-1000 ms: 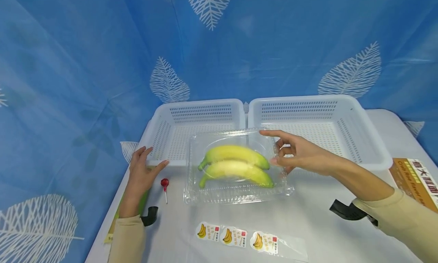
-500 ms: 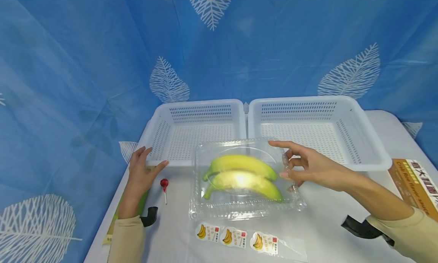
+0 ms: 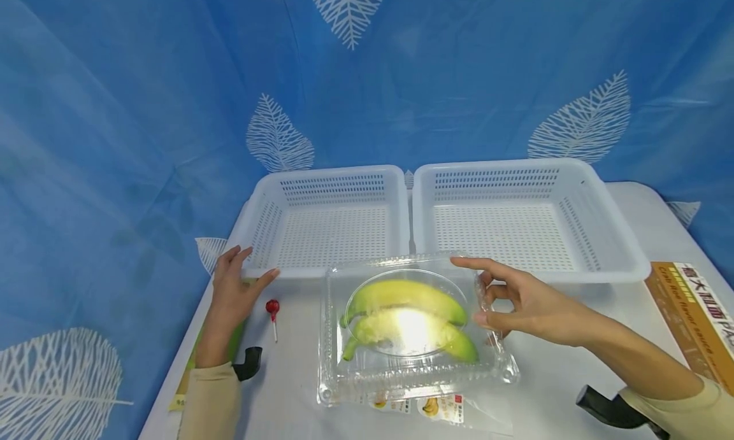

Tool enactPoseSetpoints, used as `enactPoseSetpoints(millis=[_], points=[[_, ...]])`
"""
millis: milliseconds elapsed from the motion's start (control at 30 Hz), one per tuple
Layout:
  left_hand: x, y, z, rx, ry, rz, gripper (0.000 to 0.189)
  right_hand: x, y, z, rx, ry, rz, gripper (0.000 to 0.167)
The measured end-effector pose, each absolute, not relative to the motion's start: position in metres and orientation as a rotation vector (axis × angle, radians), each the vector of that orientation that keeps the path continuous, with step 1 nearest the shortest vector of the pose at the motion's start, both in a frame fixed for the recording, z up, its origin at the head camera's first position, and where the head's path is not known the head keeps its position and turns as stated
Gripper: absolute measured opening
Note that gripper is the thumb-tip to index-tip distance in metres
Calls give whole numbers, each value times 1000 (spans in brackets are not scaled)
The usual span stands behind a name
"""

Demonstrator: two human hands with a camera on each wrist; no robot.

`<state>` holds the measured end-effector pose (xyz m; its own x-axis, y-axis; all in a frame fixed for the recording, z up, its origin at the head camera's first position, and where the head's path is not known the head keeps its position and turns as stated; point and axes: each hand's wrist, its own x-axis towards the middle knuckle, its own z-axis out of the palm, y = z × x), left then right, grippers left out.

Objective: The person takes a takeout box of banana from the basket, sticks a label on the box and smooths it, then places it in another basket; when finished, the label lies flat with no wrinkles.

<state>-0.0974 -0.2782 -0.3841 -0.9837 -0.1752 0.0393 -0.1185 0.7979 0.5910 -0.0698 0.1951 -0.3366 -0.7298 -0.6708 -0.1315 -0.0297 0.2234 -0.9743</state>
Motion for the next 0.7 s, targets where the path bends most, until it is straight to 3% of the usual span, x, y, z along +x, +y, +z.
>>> enactPoseSetpoints(millis=[700], points=[[-97,-277,-384,280,-2902,-940,80,-32,213,-388,-616,1931,-1680,69]])
